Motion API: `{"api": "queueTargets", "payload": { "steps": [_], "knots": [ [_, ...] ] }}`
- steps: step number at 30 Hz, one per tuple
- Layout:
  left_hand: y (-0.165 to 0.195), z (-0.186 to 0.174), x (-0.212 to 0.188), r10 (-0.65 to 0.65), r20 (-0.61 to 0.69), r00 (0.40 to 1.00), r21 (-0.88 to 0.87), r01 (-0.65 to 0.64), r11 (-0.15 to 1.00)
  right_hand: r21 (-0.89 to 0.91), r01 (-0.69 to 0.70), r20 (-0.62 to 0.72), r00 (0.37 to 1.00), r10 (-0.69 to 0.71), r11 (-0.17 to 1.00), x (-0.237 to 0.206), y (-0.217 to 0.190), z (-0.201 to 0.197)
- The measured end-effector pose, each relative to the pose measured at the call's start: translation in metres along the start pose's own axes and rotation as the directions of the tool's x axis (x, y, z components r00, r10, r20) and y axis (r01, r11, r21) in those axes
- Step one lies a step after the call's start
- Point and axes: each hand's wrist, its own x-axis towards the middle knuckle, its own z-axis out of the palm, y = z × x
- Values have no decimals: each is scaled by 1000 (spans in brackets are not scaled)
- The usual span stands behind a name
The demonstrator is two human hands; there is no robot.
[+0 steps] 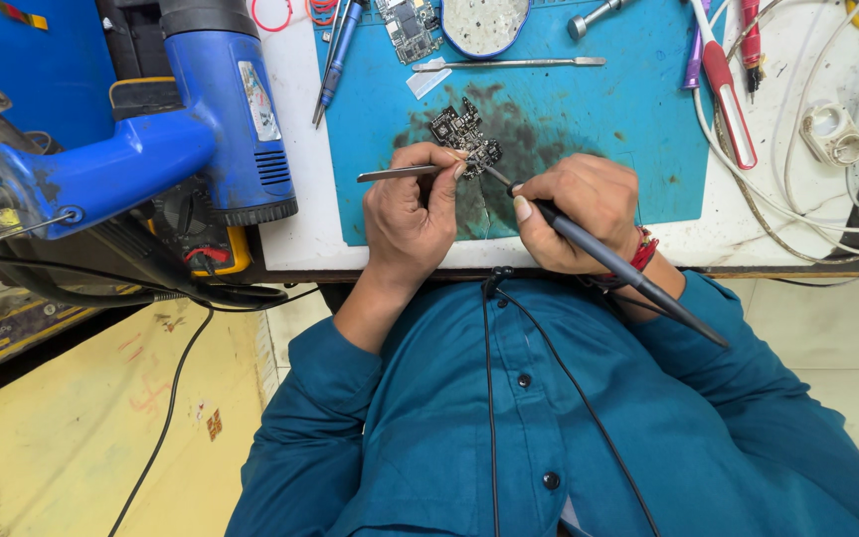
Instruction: The person solders components on a small circuit board at a repair workbench, holding the board steady with a metal tool in one hand while applying a soldering iron to the board with the other. They reposition the board and continue soldering different points, briefly reaching for items on the bench.
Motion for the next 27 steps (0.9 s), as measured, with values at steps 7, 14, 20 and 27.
{"api": "queueTargets", "payload": {
  "steps": [7,14,20,27],
  "knots": [
    [-1,0,0,-3,2,1000,10,3,1000,-5,-5,-7,1000,5,1000,-1,0,0],
    [-1,1,0,-8,0,1000,-12,8,1000,3,0,-7,1000,0,1000,-1,0,0],
    [-1,1,0,-3,-4,1000,-10,3,1000,5,-4,-2,1000,4,1000,0,0,0],
    [0,2,0,-10,-4,1000,-29,10,1000,5,2,-6,1000,-2,1000,1,-1,-2]
  ]
}}
